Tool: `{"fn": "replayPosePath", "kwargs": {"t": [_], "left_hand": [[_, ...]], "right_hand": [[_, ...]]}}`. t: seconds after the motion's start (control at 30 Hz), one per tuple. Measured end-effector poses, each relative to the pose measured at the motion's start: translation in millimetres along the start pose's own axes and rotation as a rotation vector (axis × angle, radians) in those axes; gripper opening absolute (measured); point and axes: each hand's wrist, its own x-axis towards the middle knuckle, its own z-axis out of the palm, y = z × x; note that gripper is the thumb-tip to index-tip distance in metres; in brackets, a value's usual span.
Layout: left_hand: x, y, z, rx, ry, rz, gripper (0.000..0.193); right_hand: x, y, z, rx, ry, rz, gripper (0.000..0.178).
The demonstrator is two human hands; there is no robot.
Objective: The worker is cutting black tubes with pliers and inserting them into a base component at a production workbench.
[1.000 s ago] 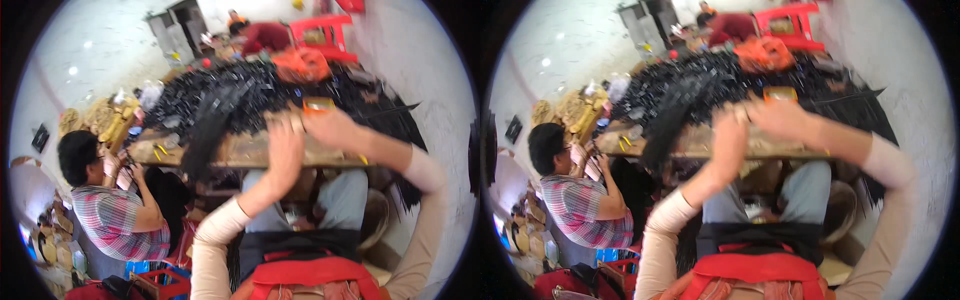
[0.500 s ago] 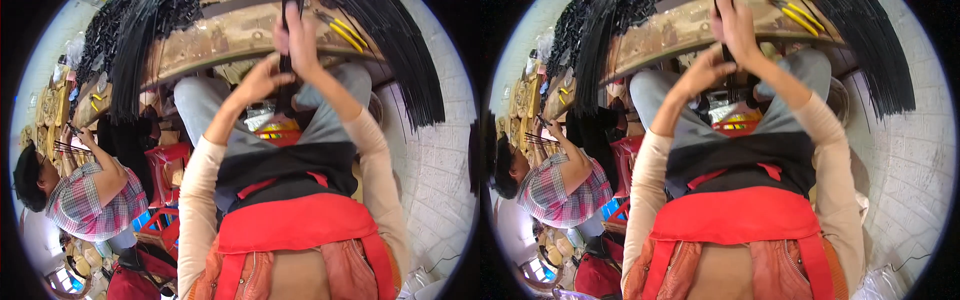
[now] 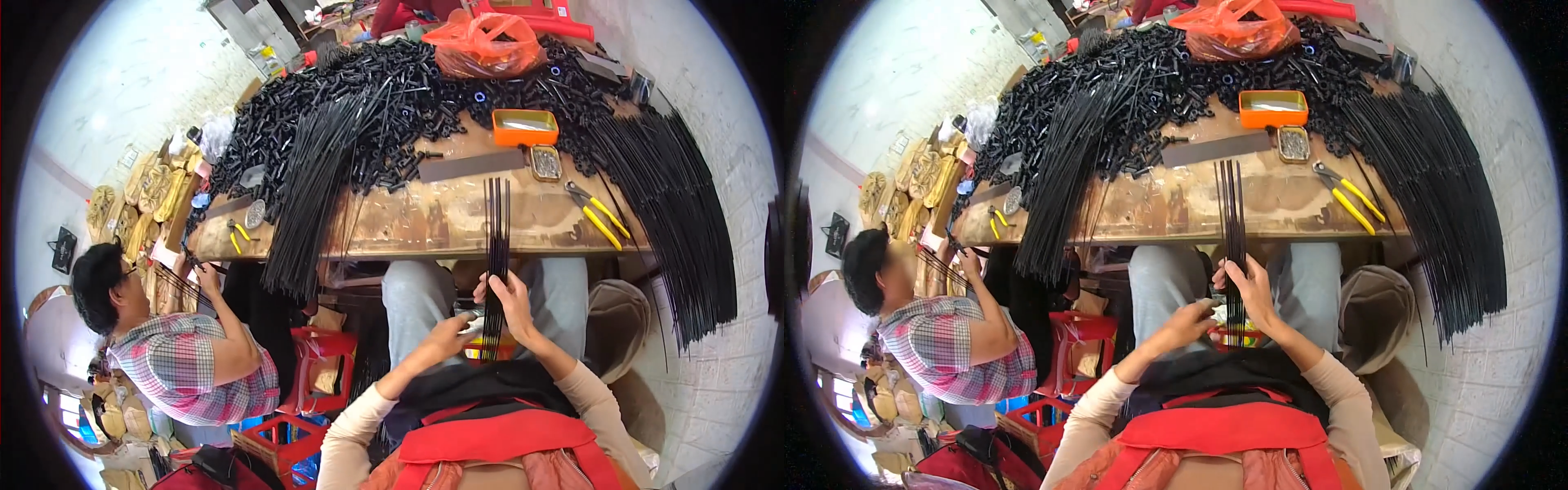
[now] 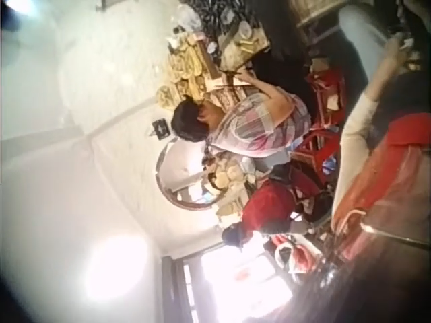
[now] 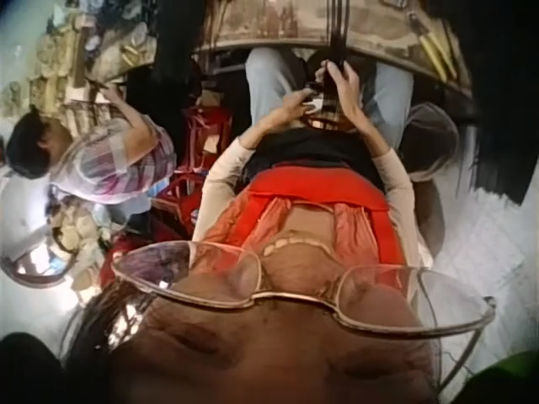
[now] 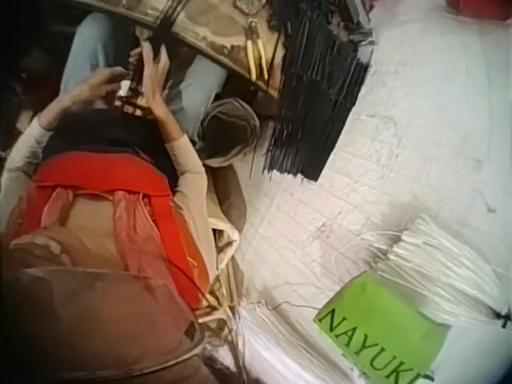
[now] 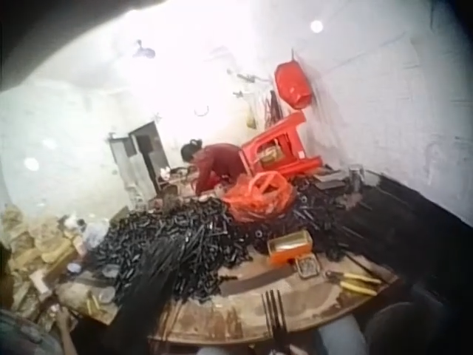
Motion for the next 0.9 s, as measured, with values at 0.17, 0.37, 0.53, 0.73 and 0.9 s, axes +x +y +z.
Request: {"fn": "replayPosePath", "kwargs": {"t": [0.17,0.37,0.53,0.73,0.9], "left_hand": [[15.3,91.1,-100.1,0.155,0.174,0.265,0.021],[165.7,120.9,-190.7,0.690,0.636,0.503,0.019],[310.9,125.2,-256.1,1.065,0.631,0.728,0.019],[355.8,116.0,-268.8,1.357,0.263,0.757,0.020],[353.5,110.3,-283.6,0.588,1.013,0.474,0.019]], "right_hand": [[29.1,-26.6,5.4,-0.041,-0.014,-0.102,0.024],[30.9,-23.1,8.8,0.075,0.058,-0.044,0.016],[32.1,-20.6,5.4,0.126,0.006,0.047,0.012],[33.2,-20.8,-5.9,0.181,-0.075,0.101,0.015],[33.5,-22.4,-11.8,0.201,-0.089,0.110,0.015]]}}
